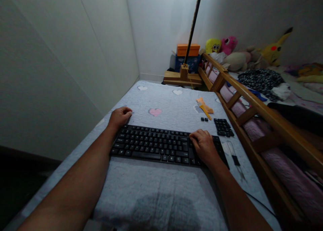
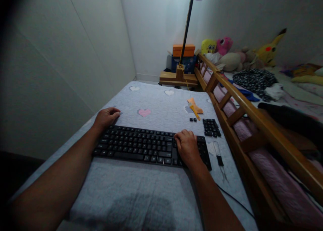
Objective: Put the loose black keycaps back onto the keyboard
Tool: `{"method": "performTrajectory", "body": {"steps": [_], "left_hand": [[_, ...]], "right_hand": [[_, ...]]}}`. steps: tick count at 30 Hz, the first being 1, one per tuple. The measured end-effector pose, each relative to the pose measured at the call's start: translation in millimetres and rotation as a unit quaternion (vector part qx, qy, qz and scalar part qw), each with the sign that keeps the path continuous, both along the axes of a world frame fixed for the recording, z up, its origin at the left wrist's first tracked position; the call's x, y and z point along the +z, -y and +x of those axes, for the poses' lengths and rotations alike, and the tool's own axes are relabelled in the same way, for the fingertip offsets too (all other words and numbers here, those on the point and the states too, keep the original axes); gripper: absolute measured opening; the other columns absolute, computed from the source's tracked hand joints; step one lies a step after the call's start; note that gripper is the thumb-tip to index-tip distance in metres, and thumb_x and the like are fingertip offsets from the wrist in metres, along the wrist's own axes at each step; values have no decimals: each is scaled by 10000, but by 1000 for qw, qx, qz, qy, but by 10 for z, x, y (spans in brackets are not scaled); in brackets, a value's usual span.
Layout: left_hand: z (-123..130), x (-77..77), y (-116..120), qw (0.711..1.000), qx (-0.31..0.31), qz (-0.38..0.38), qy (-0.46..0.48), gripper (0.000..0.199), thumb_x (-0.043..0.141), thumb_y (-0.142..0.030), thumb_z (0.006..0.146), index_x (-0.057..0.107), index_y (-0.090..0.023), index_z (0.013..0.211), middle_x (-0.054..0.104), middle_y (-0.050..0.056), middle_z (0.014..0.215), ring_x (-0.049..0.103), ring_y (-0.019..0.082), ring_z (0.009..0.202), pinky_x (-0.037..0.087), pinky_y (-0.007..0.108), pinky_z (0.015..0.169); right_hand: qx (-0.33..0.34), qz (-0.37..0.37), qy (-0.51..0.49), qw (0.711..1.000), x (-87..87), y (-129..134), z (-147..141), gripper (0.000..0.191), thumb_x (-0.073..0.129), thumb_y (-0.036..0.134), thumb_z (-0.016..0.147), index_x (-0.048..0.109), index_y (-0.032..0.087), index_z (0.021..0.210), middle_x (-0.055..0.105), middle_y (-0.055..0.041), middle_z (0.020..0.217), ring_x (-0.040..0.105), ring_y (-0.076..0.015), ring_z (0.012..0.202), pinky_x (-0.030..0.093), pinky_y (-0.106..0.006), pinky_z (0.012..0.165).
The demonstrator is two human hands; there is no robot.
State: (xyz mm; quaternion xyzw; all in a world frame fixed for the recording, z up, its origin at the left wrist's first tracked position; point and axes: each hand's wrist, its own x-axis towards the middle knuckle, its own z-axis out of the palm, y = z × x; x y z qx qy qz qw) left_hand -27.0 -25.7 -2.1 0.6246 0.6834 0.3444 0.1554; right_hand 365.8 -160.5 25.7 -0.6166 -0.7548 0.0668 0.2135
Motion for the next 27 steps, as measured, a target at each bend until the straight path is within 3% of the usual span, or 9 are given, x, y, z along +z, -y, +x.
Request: {"method": "performTrajectory", "body": {"steps": [15,27], "left_hand": [[-4,-14,-3,1000,-4,-5,15,306,583,-392,701,729,-192,878,740,41,848,665,208,788,510,296,768],[-29,-36,-23,1000,-7,5,8,311,583,-391,690,734,-184,867,735,50,833,669,212,780,503,294,746]], "right_hand": [[-7,8,45,999,3,18,-22,163,507,193,932,658,227,879,646,-58,898,515,-242,905,320,-360,790],[-3,-21,-10,1000,43,30,-26,136,500,172,913,614,219,856,677,-41,896,528,-236,893,318,-360,815]]}}
